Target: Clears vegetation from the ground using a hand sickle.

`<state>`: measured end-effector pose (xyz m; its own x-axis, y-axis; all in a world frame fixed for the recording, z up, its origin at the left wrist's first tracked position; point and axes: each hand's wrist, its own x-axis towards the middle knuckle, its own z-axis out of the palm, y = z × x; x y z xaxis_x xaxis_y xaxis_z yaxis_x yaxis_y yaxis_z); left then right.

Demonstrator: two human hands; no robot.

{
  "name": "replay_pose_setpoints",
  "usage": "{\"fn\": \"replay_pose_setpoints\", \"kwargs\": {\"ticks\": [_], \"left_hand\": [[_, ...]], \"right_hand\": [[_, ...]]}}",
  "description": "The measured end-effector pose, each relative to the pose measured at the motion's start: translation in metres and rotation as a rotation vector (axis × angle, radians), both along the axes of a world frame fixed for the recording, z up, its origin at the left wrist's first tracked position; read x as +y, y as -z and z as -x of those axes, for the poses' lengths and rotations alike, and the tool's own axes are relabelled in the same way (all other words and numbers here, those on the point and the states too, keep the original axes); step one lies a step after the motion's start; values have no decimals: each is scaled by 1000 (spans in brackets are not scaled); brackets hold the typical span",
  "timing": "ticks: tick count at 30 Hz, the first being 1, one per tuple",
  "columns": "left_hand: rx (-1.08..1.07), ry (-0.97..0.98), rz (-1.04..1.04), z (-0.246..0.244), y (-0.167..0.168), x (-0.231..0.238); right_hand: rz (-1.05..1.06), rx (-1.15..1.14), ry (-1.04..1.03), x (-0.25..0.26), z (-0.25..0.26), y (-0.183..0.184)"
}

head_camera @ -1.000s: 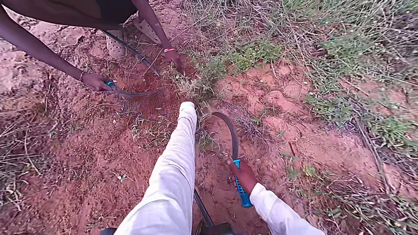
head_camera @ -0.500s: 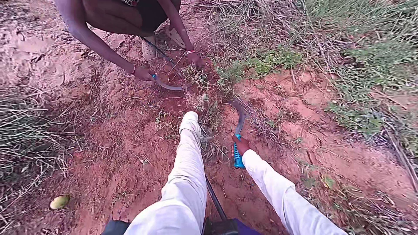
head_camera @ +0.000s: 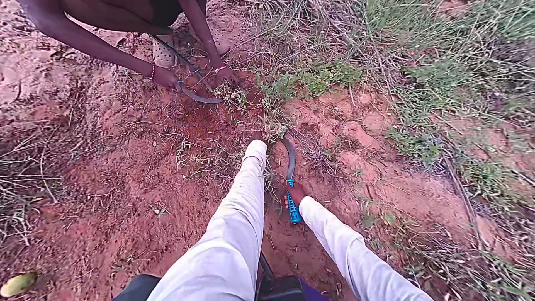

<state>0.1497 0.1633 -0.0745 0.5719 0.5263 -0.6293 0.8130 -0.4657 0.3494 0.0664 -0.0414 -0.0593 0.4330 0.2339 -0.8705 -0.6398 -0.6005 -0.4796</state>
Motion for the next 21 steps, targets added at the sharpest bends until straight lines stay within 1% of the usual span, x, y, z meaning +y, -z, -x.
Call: {"fn": "replay_pose_setpoints", "kwargs": {"ticks": [3,6,7,10,13,15,17,19,20,21], "left_hand": [[-3,34,-37,3,3,-4],[1,75,-74,-2,-5,1],[10,56,-76,-2,-6,7],[37,-37,-62,9,5,18],[21,-89,-73,23,24,7],[-42,-210,-43,31,28,0],[-131,-437,9,32,12,-4],[-161,-646,2,34,-23,-5],[-153,-694,-25,40,-41,0],[-138,-721,-16,50,-68,6]], "right_hand": [[0,12,30,-2,27,6],[49,-12,24,-8,42,2],[62,-20,12,-12,44,-3],[89,-16,-47,-34,47,-25],[79,-35,-180,-68,53,-55],[81,-69,-234,-80,45,-68],[83,-97,-269,-89,29,-76],[76,-140,-324,-96,15,-83],[61,-157,-315,-98,13,-84],[46,-179,-287,-97,10,-83]]}}
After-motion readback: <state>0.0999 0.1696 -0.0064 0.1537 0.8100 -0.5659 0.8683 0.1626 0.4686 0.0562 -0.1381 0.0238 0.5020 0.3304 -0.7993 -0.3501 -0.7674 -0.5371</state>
